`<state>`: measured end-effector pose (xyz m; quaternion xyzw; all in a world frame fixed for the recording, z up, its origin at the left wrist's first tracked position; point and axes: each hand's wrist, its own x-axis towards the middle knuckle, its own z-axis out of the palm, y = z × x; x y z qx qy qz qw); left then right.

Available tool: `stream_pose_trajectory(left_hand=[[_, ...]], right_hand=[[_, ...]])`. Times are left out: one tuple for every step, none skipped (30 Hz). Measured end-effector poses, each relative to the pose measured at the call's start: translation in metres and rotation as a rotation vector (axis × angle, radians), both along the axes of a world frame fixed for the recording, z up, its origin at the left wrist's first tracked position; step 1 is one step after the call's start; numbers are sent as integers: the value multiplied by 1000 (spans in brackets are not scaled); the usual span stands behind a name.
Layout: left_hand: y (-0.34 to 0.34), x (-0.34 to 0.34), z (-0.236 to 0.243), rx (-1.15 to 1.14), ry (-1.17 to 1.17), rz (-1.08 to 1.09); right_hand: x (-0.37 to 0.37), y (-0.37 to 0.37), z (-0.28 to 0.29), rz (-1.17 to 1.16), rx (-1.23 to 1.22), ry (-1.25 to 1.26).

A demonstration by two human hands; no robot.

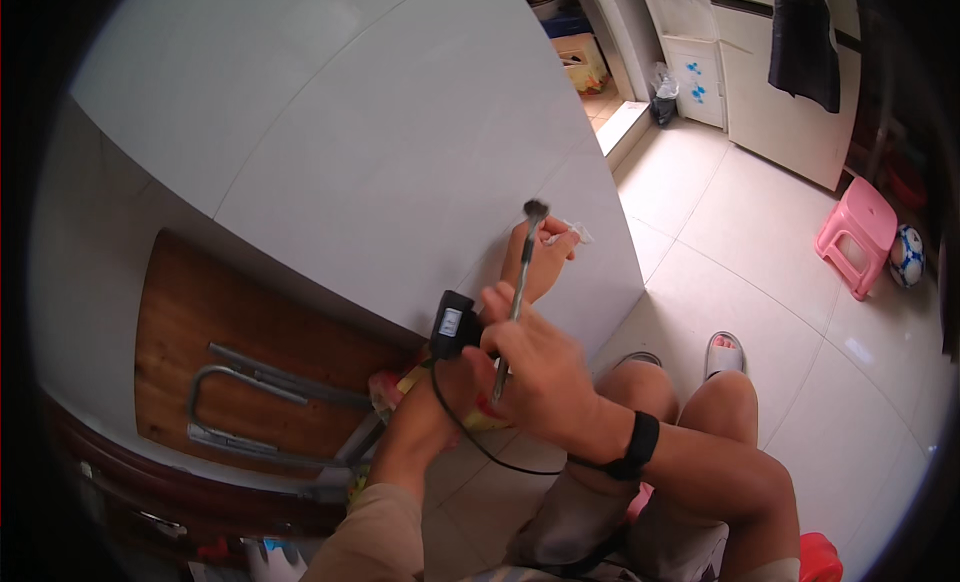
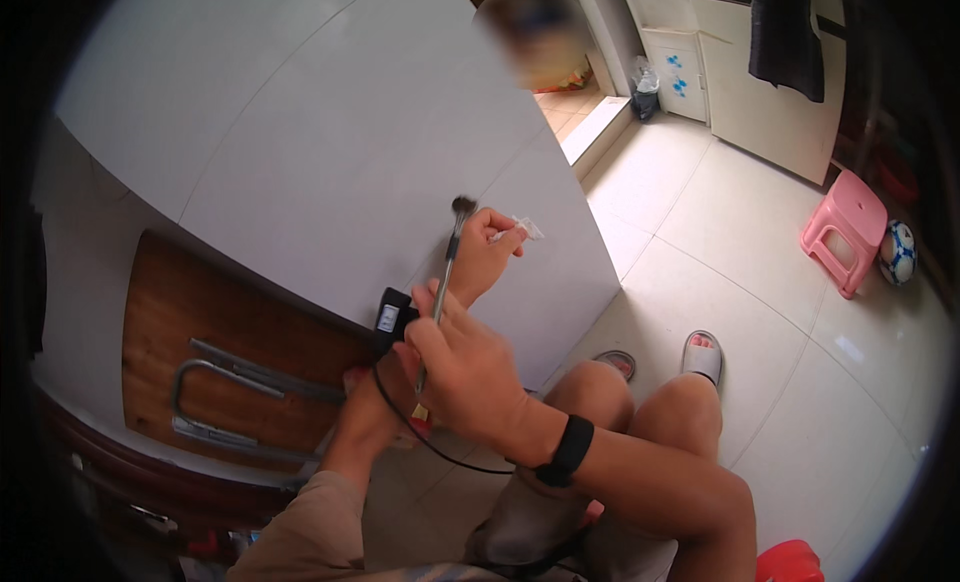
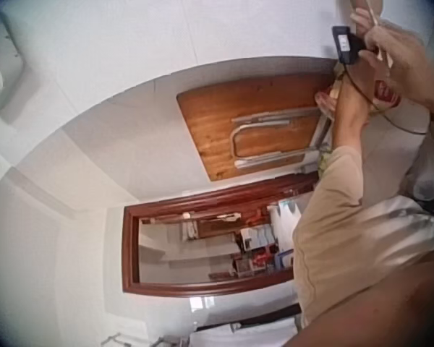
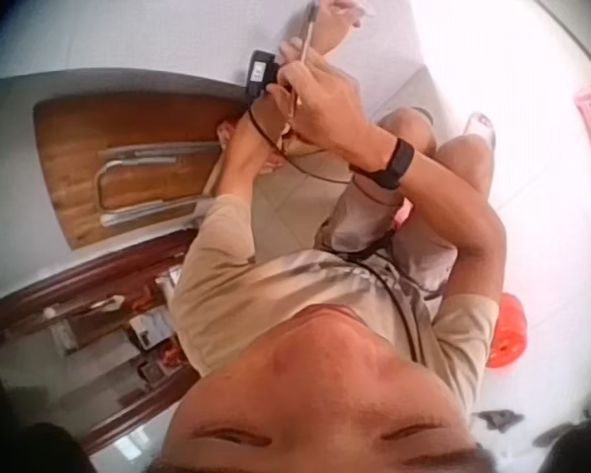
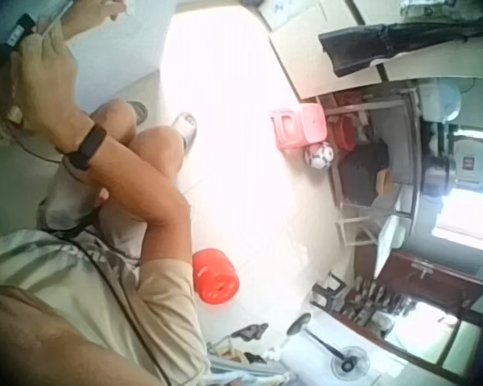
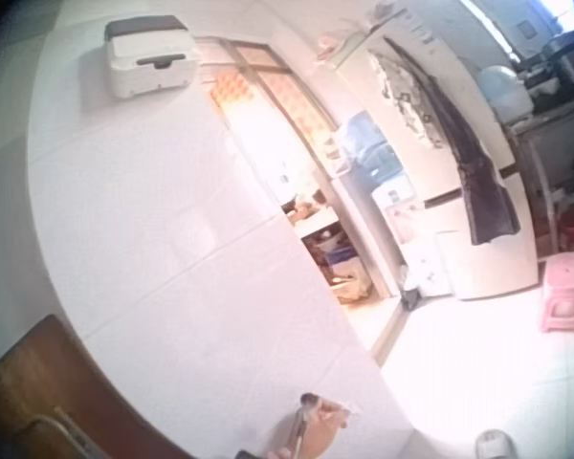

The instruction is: Use a tool and adhesive to repair or adjust a white cabinet door.

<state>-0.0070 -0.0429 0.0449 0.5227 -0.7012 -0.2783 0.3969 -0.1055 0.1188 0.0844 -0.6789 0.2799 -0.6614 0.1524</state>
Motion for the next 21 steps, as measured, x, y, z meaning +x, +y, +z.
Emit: stream_pose_trajectory(left_hand=[[7, -6, -3, 263, 198, -4], [10, -3, -7, 274, 216, -10], [21, 15, 3, 155, 148, -184], [32, 24, 10, 43, 79, -359], [44, 29, 15, 37, 83, -328], [59, 28, 29, 195, 157, -154], [71, 28, 37, 352, 238, 10], [78, 30, 35, 170, 157, 49], [85, 35, 38, 170, 159, 70], [91, 40, 42, -72, -2, 105], [97, 45, 46, -310, -170, 136], [100, 53, 57, -451, -367, 153], [100, 58, 62, -446, -362, 160], [99, 62, 67, -549, -476, 192], [99, 66, 72, -649, -596, 224], [98, 69, 76, -648, -597, 239], [97, 71, 80, -645, -595, 242], [96, 74, 83, -645, -667, 263], [95, 76, 86, -646, -738, 284], [98, 75, 85, -649, -742, 287], [99, 74, 83, -635, -763, 279]], right_hand=[[-10, -5, 2, -30, 63, -14], [-18, -10, 4, -56, 124, -28], [-24, -13, 12, -24, 115, -28], [-35, -21, 14, -75, 75, -53], [-44, -27, 12, -124, 35, -79], [-51, -33, 6, -90, 32, -77], [-60, -38, 0, -37, 65, -83], [-64, -42, -3, 16, 100, -89], [-63, -43, -1, 37, 103, -88], [-62, -43, 3, 91, 151, -128], [-59, -44, 4, 144, 201, -168], [-53, -50, 5, 175, 115, -173], [-50, -51, 6, 180, 120, -166], [-46, -51, 8, 202, 112, -153], [-43, -49, 9, 226, 105, -144], [-45, -51, 2, 213, 44, -72], [-47, -50, -1, 216, 46, -69], [-47, -48, -4, 219, 66, 2], [-47, -47, -7, 221, 84, 72], [-47, -46, -8, 225, 103, 91], [-44, -49, -7, 219, 95, 86]])
